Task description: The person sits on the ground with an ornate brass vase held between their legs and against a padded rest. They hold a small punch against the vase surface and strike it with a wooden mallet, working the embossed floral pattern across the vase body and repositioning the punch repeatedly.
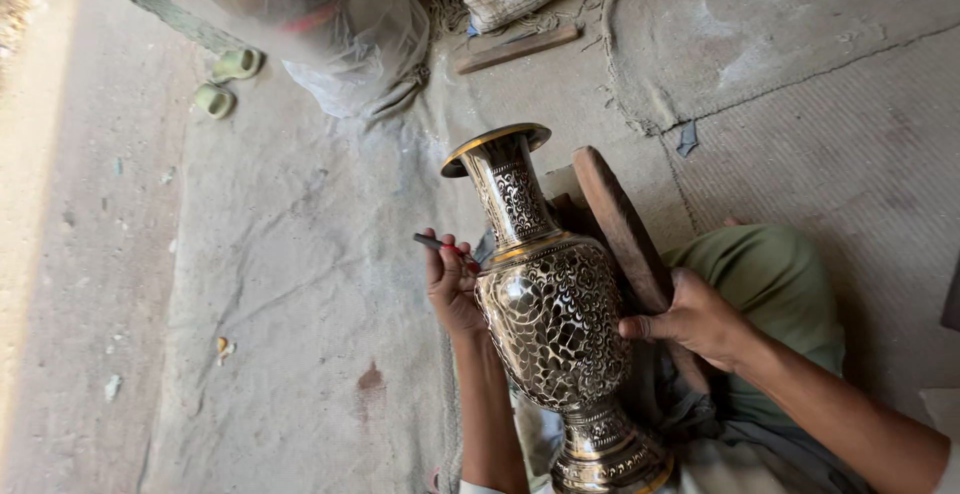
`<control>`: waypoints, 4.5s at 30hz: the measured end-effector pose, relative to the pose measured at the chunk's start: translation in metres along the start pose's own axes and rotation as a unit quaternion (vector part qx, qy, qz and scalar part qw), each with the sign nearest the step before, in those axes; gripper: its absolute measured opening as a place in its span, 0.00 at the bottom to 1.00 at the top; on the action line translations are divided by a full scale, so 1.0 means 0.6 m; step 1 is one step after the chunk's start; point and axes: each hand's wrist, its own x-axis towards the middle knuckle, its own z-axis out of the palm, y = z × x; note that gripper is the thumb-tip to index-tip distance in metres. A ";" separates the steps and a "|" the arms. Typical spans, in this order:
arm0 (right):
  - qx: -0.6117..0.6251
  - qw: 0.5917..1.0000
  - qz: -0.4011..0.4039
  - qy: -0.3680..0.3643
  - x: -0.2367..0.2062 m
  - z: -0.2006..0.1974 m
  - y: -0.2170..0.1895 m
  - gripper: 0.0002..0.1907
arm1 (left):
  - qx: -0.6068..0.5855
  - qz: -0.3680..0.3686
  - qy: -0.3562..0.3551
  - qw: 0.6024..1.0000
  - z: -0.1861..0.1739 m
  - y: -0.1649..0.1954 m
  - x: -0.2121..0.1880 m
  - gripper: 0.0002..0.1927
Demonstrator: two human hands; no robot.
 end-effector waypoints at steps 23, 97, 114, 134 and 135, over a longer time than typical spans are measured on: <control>-0.672 0.701 -0.227 0.078 -0.068 -0.077 -0.221 0.34 | 0.471 0.311 -0.133 0.814 0.167 0.052 -0.284 0.30; -0.687 0.633 -0.319 0.161 -0.117 -0.032 -0.331 0.18 | 0.196 0.068 -0.015 0.978 0.154 0.105 -0.279 0.29; -0.605 0.754 -0.237 0.096 -0.087 -0.110 -0.117 0.30 | 0.530 0.233 -0.221 0.785 0.165 0.054 -0.305 0.32; -0.586 0.670 -0.448 0.078 -0.058 -0.109 -0.247 0.18 | 0.410 0.194 -0.198 0.869 0.159 0.013 -0.313 0.23; -0.507 0.765 -0.392 0.065 -0.059 -0.110 -0.247 0.15 | 0.434 0.206 -0.203 0.854 0.162 0.014 -0.309 0.25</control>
